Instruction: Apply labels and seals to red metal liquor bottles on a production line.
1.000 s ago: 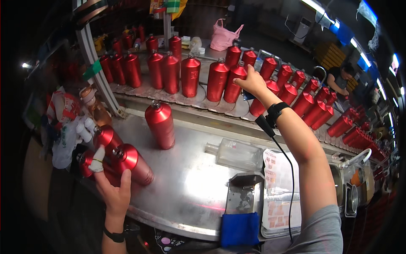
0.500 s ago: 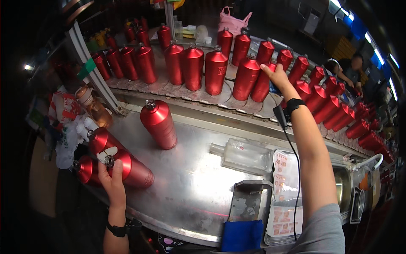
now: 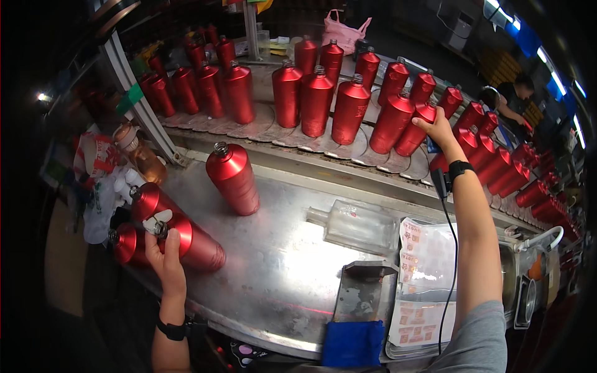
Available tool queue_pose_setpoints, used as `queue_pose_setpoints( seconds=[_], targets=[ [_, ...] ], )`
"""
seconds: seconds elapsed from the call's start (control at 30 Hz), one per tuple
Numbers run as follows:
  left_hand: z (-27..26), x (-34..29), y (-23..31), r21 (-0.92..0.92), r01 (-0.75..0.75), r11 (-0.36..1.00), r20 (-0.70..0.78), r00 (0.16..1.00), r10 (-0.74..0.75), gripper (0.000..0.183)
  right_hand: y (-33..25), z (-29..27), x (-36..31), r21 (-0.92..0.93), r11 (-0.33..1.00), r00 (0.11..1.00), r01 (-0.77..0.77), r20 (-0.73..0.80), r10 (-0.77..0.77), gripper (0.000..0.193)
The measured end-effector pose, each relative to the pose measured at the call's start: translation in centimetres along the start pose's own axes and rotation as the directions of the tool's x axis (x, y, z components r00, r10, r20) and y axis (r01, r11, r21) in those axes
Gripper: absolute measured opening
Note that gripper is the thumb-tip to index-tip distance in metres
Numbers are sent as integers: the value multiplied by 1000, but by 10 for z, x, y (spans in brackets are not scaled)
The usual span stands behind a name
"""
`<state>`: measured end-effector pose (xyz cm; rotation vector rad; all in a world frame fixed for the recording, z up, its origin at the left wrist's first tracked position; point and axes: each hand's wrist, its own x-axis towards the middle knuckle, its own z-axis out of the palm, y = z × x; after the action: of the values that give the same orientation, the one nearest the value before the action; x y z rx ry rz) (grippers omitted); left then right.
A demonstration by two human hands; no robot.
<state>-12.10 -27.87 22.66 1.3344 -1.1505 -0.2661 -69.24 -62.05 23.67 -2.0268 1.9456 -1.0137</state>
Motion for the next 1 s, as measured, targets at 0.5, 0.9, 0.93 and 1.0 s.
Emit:
queue_pose_setpoints(
  seconds=[0.5, 0.9, 0.93, 1.0],
  targets=[
    [-14, 23, -6, -48, 21, 999, 25, 999, -20, 30, -97, -100, -105, -27, 999, 994, 41, 100, -38, 73],
    [-17, 32, -8, -81, 8, 997, 23, 1000, -7, 28, -300, 56, -146, 403, 873, 764, 276, 459, -453, 88],
    [-16, 28, -10, -80, -11, 997, 21, 1000, 12, 28, -310, 66, -161, 476, 815, 729, 331, 419, -541, 88],
    [-16, 26, -8, -83, -20, 996, 34, 999, 23, 29, -325, 79, -176, 418, 813, 701, 405, 429, -569, 89]
  ],
)
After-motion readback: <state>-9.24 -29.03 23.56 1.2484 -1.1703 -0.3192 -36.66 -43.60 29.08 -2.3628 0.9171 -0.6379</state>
